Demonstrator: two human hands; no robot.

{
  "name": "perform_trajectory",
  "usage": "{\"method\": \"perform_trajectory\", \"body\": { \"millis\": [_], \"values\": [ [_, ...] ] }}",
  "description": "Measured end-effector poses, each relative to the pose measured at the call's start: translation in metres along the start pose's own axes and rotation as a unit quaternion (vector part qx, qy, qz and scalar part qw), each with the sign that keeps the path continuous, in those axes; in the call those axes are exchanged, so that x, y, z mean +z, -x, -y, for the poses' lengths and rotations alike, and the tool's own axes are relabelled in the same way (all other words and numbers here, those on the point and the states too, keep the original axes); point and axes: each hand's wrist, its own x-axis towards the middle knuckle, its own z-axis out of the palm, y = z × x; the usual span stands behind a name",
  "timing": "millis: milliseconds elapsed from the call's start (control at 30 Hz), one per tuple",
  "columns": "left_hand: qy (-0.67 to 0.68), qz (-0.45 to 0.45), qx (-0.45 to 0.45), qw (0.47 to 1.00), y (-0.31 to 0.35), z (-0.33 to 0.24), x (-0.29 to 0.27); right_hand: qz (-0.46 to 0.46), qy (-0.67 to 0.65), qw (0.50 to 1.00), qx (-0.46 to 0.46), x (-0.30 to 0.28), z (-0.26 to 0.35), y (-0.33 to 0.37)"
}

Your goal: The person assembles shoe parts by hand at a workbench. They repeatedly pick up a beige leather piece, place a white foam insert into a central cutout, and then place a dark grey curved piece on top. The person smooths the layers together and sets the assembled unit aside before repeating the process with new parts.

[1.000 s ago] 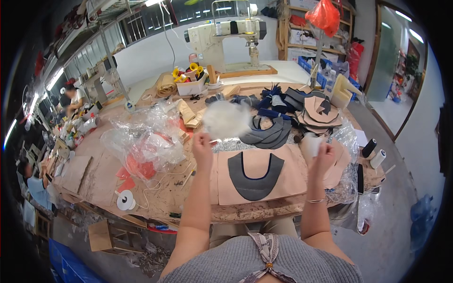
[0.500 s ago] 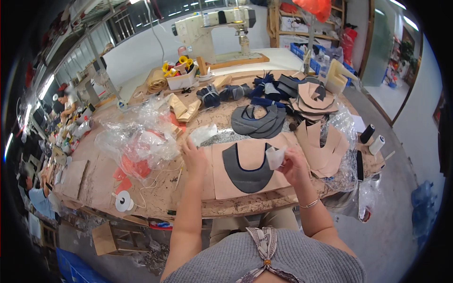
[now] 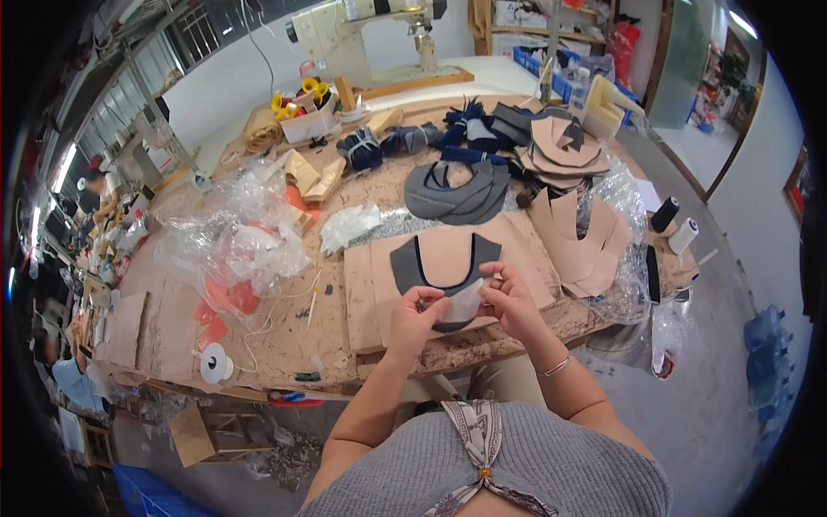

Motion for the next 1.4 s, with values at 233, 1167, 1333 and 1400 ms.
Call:
{"method": "perform_trajectory", "body": {
  "millis": [233, 1167, 1333, 1400],
  "values": [
    [-0.231, -0.032, 0.035, 0.972, 0.002, -0.029, 0.000, -0.051, 0.234, 0.966, -0.101, -0.004, -0.021, -0.002],
    [-0.469, -0.013, 0.098, 0.878, -0.017, -0.028, -0.030, -0.052, 0.582, 0.798, -0.148, 0.007, -0.022, -0.020],
    [-0.555, -0.130, 0.148, 0.808, -0.025, -0.028, -0.061, -0.034, 0.595, 0.794, -0.121, 0.008, -0.016, -0.022],
    [-0.587, -0.088, 0.290, 0.751, -0.017, -0.019, -0.058, -0.034, 0.598, 0.791, -0.121, 0.008, -0.015, -0.023]
  ]
}}
